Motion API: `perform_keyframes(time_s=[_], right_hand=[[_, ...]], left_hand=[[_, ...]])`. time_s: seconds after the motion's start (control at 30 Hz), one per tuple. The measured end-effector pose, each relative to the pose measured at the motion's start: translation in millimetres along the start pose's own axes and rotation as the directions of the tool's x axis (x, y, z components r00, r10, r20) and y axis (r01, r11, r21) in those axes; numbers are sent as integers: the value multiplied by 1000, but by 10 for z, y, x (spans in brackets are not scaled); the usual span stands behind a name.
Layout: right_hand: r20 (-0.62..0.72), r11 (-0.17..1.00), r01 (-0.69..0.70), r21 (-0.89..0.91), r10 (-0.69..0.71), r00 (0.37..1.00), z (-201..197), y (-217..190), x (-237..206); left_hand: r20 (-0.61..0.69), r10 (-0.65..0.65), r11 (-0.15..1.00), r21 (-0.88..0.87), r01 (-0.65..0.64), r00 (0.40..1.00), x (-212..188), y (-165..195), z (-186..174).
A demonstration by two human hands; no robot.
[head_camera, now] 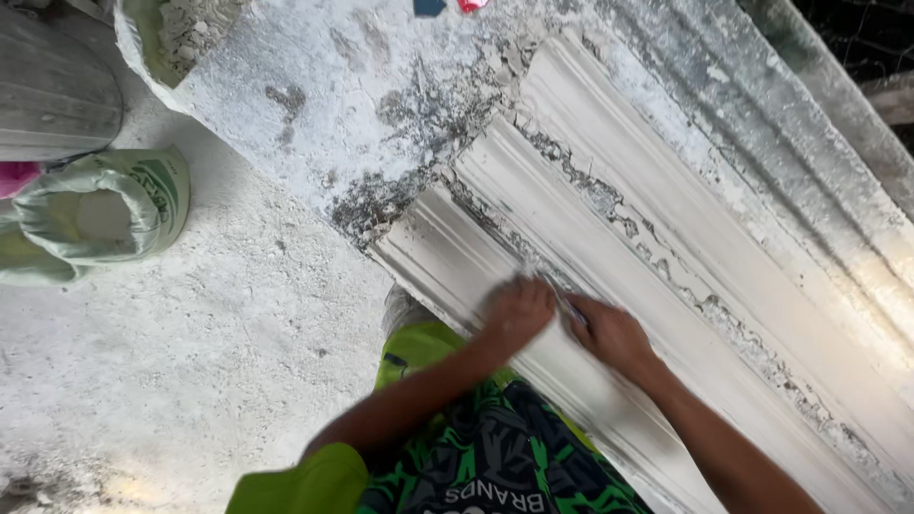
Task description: The person uses a small hand scraper to remove dried plaster residue from the grooves of decorative plaster molding pieces. They work along the lengths of the moldings, reposition the pieces on the plaster-dusted work table, and continue scraping different sections.
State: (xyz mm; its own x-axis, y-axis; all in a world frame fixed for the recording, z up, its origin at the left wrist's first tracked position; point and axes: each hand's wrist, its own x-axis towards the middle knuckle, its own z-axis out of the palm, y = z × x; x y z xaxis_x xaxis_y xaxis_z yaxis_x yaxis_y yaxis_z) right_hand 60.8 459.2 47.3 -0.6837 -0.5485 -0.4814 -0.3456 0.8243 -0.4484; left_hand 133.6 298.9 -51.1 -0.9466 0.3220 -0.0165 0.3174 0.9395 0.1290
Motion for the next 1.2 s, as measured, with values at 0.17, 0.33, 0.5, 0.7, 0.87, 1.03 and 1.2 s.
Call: perform_keyframes(time_s=[0.17,0.33,0.5,0.7,0.87,1.03,1.2], right_hand=[[-111,985,171,39,-166,980,226,-653,1215],[-27,987,157,39,-156,987,24,-838,1223],[-39,990,138,5,-138,990,11,-770,1079],[-242,969,217,115,-185,953,195,-1457,1709],[-185,943,207,260,-162,969,253,-1848,1624],[-222,751,606,261,-564,795,440,-2113,1586],[-108,779,431,455,-433,895,441,-2440,1737]], left_hand=[[-169,-218,968,86,234,961,-21,-1472,-99],[-287,-175,959,168,230,942,-67,-1490,-196],[-251,-215,969,68,239,944,-18,-1353,-291],[-361,-405,902,-6,433,840,-287,-2184,-723],[-294,-801,522,-769,368,521,-565,-1975,-773],[282,-831,-202,-956,212,480,-639,-2187,-779],[312,-802,-324,-944,67,510,-610,-3246,-1007]])
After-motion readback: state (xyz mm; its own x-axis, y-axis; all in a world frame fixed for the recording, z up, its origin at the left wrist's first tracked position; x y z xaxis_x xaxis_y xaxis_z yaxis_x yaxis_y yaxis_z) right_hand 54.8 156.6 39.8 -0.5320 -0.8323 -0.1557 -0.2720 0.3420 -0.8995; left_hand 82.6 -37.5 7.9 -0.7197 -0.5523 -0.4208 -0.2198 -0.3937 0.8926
